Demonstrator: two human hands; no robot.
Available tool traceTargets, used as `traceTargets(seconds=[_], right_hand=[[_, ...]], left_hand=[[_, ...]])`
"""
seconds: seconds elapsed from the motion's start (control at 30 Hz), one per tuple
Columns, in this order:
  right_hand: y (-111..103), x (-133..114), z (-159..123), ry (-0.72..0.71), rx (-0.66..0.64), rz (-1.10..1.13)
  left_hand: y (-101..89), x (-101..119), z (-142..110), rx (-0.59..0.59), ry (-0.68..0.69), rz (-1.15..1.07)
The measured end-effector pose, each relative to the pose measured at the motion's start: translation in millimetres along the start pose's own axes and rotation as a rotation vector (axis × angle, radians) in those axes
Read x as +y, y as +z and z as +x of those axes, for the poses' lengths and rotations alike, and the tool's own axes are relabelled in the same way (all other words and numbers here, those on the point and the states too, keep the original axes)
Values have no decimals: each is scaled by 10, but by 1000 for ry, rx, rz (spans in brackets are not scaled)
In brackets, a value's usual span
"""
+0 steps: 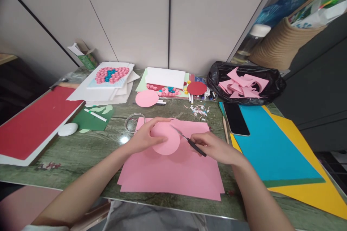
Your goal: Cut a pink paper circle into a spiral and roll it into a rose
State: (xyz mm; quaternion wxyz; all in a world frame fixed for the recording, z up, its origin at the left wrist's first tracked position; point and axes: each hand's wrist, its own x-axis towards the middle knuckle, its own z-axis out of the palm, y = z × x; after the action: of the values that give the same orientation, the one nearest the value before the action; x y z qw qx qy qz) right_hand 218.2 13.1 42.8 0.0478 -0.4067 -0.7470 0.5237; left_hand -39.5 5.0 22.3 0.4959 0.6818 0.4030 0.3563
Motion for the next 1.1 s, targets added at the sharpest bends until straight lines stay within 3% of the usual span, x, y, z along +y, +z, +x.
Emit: traceTargets(seconds=[0.6,0.83,1.1], right_hand=[[-32,52,0,-14,-24,-85],[-12,28,15,-10,88,-7],[56,-41,40,-51,142,-22]], left_hand=[[-41,15,-2,-64,-15,9],[23,-124,38,209,-121,-196],[64,-127,21,247,-114,-235]])
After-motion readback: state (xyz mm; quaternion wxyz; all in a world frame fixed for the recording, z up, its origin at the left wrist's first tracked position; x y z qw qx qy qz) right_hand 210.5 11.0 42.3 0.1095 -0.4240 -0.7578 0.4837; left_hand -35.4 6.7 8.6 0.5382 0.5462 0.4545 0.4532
